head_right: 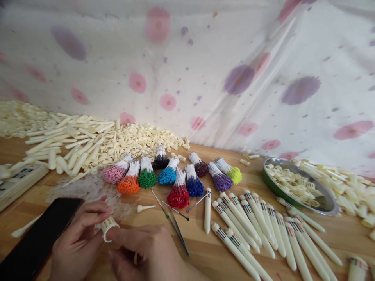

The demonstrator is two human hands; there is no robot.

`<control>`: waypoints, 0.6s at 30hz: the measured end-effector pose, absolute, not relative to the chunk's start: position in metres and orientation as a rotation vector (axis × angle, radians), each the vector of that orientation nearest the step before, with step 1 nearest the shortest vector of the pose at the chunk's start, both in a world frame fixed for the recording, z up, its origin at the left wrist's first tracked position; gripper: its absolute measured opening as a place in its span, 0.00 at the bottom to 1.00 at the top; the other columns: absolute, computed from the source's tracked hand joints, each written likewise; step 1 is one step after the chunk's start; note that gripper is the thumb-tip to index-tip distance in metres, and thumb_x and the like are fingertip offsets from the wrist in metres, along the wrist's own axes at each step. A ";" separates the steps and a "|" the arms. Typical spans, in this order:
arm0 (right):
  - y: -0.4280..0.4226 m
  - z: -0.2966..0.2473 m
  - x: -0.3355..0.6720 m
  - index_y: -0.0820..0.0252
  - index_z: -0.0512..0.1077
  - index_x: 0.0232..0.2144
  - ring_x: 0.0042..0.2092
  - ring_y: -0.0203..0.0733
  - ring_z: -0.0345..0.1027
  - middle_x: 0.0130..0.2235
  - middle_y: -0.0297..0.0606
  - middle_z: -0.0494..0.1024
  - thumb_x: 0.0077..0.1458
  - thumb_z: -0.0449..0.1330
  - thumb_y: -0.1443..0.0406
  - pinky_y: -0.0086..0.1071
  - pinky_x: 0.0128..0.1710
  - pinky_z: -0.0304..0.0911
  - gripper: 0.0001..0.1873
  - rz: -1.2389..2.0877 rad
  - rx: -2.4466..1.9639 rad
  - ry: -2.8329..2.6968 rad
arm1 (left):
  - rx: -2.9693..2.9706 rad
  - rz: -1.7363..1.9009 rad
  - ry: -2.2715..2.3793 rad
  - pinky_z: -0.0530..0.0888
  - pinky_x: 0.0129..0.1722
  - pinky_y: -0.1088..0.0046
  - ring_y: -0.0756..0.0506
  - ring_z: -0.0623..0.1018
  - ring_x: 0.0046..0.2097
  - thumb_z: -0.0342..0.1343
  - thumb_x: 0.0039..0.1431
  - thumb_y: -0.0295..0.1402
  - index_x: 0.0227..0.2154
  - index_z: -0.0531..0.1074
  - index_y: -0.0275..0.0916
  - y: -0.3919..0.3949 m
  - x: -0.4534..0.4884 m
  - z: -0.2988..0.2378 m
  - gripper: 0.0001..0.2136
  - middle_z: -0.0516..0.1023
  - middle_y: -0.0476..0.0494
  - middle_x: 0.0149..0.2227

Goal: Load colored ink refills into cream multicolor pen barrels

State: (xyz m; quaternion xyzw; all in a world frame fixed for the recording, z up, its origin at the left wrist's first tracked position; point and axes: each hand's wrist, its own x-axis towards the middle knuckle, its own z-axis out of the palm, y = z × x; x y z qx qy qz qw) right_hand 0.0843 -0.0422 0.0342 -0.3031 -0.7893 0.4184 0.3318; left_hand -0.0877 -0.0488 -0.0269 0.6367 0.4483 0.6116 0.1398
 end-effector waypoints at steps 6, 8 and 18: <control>-0.044 0.031 0.080 0.63 0.76 0.30 0.18 0.31 0.62 0.18 0.36 0.74 0.51 0.51 0.70 0.23 0.19 0.57 0.13 0.903 -0.815 -2.017 | 1.763 1.743 1.234 0.73 0.44 0.72 0.50 0.76 0.36 0.57 0.51 0.24 0.29 0.73 0.45 -0.048 -0.083 -0.024 0.07 0.74 0.51 0.32; -0.044 0.029 0.081 0.63 0.76 0.33 0.16 0.31 0.60 0.17 0.35 0.74 0.50 0.52 0.70 0.23 0.17 0.55 0.13 0.753 -0.781 -2.024 | 1.703 1.739 1.248 0.74 0.39 0.76 0.50 0.76 0.35 0.59 0.50 0.25 0.29 0.74 0.45 -0.048 -0.083 -0.025 0.06 0.74 0.51 0.31; -0.006 0.023 0.136 0.59 0.74 0.39 0.29 0.36 0.70 0.31 0.37 0.78 0.58 0.52 0.64 0.26 0.27 0.63 0.11 0.730 -1.302 -1.964 | 1.535 1.729 1.340 0.75 0.35 0.76 0.49 0.77 0.34 0.60 0.43 0.23 0.23 0.74 0.44 -0.044 -0.091 -0.028 0.07 0.75 0.51 0.29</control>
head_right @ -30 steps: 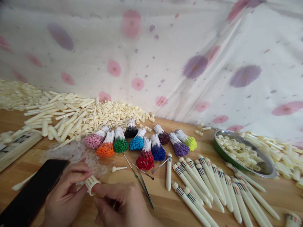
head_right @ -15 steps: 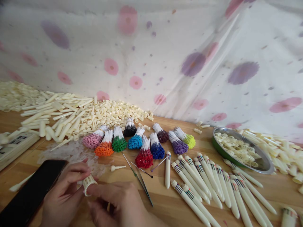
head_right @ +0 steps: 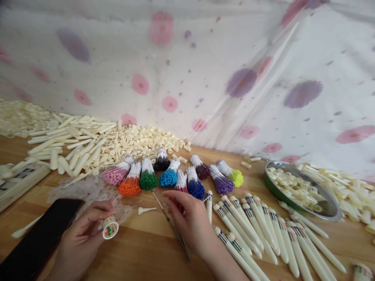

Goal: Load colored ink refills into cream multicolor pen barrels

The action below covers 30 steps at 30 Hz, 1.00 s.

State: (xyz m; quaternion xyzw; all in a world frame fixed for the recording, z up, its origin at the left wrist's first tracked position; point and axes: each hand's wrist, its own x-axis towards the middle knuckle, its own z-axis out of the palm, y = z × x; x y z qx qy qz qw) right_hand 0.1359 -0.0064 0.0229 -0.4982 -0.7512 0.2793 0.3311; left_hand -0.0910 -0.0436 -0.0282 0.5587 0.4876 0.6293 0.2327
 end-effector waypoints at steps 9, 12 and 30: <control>-0.022 0.023 0.157 0.60 0.71 0.27 0.28 0.36 0.66 0.26 0.35 0.74 0.57 0.54 0.66 0.27 0.27 0.61 0.09 0.608 -1.252 -1.981 | 1.509 1.667 1.294 0.73 0.37 0.76 0.49 0.76 0.34 0.59 0.42 0.21 0.23 0.73 0.44 -0.038 -0.092 -0.033 0.09 0.74 0.52 0.29; -0.035 0.033 0.135 0.60 0.72 0.30 0.29 0.36 0.67 0.27 0.36 0.74 0.54 0.56 0.69 0.27 0.29 0.63 0.05 0.604 -0.940 -2.108 | 1.493 1.643 1.258 0.73 0.33 0.76 0.49 0.76 0.32 0.60 0.42 0.21 0.22 0.73 0.43 -0.039 -0.088 -0.031 0.08 0.73 0.51 0.27; -0.040 0.023 0.081 0.63 0.72 0.36 0.25 0.37 0.66 0.25 0.38 0.74 0.49 0.51 0.71 0.26 0.23 0.62 0.13 0.389 -0.774 -2.285 | 1.523 1.674 1.266 0.73 0.33 0.74 0.48 0.75 0.32 0.61 0.46 0.27 0.22 0.72 0.43 -0.042 -0.084 -0.031 0.05 0.73 0.51 0.27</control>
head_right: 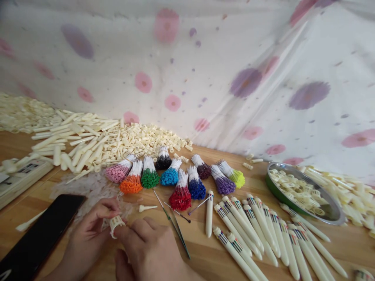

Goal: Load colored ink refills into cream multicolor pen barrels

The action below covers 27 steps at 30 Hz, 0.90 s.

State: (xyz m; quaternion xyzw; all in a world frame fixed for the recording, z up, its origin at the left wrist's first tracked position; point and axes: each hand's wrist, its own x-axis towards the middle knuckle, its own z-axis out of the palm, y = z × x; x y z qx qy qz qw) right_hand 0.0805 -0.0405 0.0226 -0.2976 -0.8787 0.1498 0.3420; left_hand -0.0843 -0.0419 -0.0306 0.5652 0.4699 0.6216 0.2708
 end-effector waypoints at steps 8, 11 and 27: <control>-0.039 0.024 0.087 0.63 0.74 0.23 0.20 0.31 0.61 0.19 0.35 0.69 0.50 0.52 0.72 0.23 0.19 0.54 0.11 0.616 -0.919 -2.174 | 1.588 1.515 1.359 0.73 0.32 0.76 0.48 0.77 0.32 0.57 0.42 0.20 0.23 0.73 0.43 -0.046 -0.081 -0.029 0.09 0.76 0.52 0.28; -0.037 0.022 0.090 0.62 0.76 0.23 0.21 0.31 0.62 0.20 0.34 0.70 0.50 0.55 0.71 0.22 0.20 0.54 0.10 0.775 -1.023 -2.112 | 1.605 1.489 1.425 0.74 0.33 0.76 0.48 0.77 0.33 0.54 0.40 0.19 0.23 0.74 0.44 -0.046 -0.081 -0.029 0.11 0.77 0.52 0.29; -0.033 0.010 0.075 0.60 0.73 0.25 0.24 0.32 0.60 0.23 0.30 0.66 0.42 0.58 0.76 0.23 0.24 0.53 0.09 0.875 -1.143 -2.136 | 1.404 1.356 1.584 0.72 0.37 0.73 0.45 0.76 0.35 0.52 0.37 0.23 0.22 0.73 0.45 -0.042 -0.085 -0.034 0.10 0.78 0.51 0.29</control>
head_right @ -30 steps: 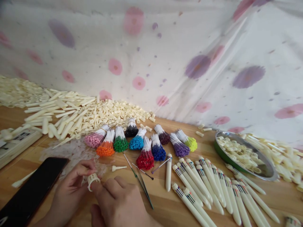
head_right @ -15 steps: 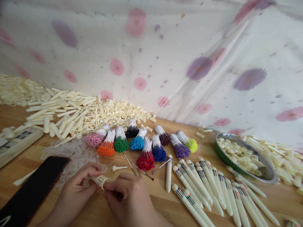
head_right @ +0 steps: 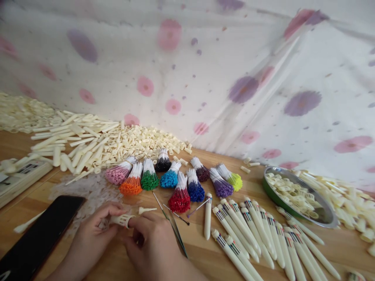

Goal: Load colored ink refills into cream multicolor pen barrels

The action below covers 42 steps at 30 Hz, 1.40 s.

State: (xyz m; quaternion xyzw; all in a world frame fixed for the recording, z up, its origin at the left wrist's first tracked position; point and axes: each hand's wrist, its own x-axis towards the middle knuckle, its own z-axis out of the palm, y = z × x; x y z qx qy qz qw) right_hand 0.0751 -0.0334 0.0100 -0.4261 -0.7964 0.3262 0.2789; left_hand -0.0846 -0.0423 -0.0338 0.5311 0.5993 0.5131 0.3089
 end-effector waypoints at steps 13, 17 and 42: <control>0.045 0.021 0.105 0.60 0.70 0.35 0.32 0.37 0.68 0.31 0.35 0.75 0.58 0.50 0.59 0.28 0.33 0.61 0.12 0.522 -1.570 -1.957 | 1.181 1.328 1.671 0.71 0.34 0.72 0.42 0.76 0.35 0.59 0.37 0.34 0.22 0.71 0.43 -0.036 -0.093 -0.032 0.06 0.77 0.50 0.29; 0.107 0.021 0.093 0.62 0.67 0.41 0.34 0.42 0.69 0.33 0.38 0.75 0.57 0.53 0.59 0.34 0.35 0.62 0.14 0.411 -1.748 -2.003 | 1.164 1.293 1.624 0.71 0.33 0.72 0.43 0.75 0.34 0.61 0.40 0.41 0.23 0.69 0.43 -0.037 -0.090 -0.030 0.10 0.77 0.50 0.30; 0.131 0.019 0.097 0.62 0.65 0.48 0.44 0.43 0.68 0.48 0.41 0.69 0.59 0.54 0.61 0.42 0.42 0.66 0.15 0.479 -1.899 -2.254 | 1.178 1.253 1.338 0.73 0.36 0.68 0.43 0.78 0.34 0.64 0.38 0.41 0.27 0.71 0.39 0.015 -0.075 -0.040 0.15 0.80 0.45 0.31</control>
